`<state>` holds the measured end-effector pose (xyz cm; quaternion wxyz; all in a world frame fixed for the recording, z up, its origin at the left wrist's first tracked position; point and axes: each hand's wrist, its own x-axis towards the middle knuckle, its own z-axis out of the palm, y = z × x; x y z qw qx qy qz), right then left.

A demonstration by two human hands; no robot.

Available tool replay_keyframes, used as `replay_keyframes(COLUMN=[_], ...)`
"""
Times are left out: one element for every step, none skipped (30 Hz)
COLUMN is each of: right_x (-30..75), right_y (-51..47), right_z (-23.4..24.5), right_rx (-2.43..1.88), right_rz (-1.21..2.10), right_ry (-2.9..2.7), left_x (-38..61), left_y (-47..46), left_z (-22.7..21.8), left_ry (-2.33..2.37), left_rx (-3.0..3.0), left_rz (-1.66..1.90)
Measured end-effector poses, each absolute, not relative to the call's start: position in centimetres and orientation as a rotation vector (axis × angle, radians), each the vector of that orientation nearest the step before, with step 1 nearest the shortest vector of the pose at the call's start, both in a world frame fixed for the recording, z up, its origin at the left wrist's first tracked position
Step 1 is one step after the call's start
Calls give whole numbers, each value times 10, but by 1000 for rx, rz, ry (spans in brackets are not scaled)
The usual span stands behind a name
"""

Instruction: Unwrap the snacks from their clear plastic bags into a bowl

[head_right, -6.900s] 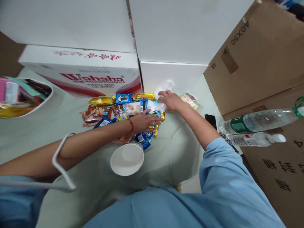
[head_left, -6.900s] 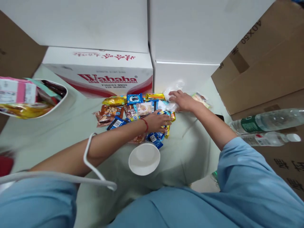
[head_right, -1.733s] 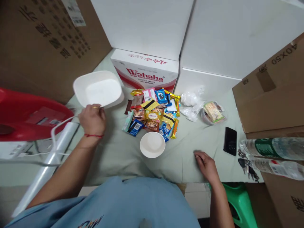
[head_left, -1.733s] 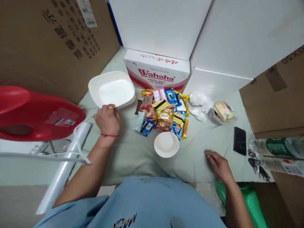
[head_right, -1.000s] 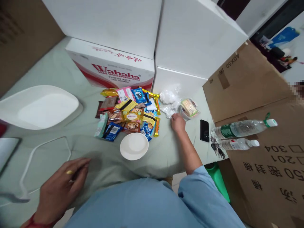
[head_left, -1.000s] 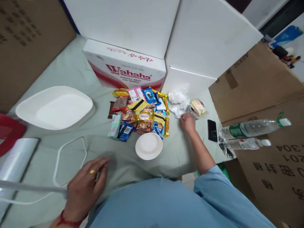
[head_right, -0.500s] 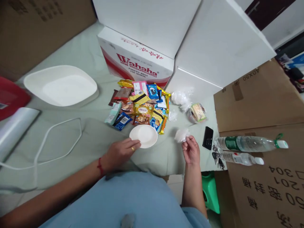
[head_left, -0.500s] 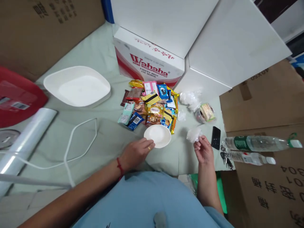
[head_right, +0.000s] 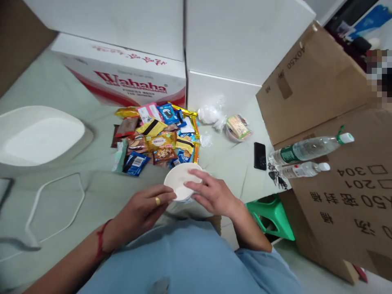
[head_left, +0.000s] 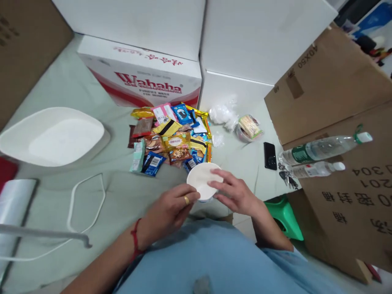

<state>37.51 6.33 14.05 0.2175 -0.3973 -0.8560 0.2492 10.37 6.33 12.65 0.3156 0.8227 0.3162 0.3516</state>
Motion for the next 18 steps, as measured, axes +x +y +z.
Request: replay_keyframes(right_x=[378,385,395,409,427,446,467,488,509,529,548,565,580,593,604,612,618,620], right_y=[64,63,60,56,50,46,43,45,52,65,85,111,142,176,211,245,274,298], right_z=[144,148,154,160,167,175,182,189,193,197,198,199,200,201,202,204,206,208], right_rx=[-1067,-1069,-1115,-1201,-1322,-1466,-1618,-1770,-1908,-2018,-2094,-2153,-2193,-2220,-2228,-2207,-2164,-2115], right_rz=[701,713,722,715,685,619,499,353,215,129,50,-41,-153,-219,-261,-302,-361,-420], right_ry=[-2417,-2435,-2420,-2375,-2303,-2206,-2093,-1975,-1881,-1848,-1835,-1806,-1773,-1759,-1755,-1762,-1766,-1773], left_x=[111,116,120,121,120,118,114,110,106,102,99,96,95,95,95,95,96,96], left_y=[64,65,66,67,68,69,69,70,69,68,67,66,65,63,62,60,59,57], left_z=[127,126,125,123,120,115,108,101,92,84,76,70,65,63,62,62,63,65], left_ry=[809,815,844,885,928,966,1002,1038,1071,1101,1126,1148,1167,1191,1222,1260,1302,1343], left_rx=[2175,2173,2162,2143,2118,2091,2063,2034,2005,1980,1958,1942,1930,1920,1911,1904,1898,1895], left_rz=[949,974,996,1012,1015,1010,997,973,945,917,897,886,881,883,890,898,908,919])
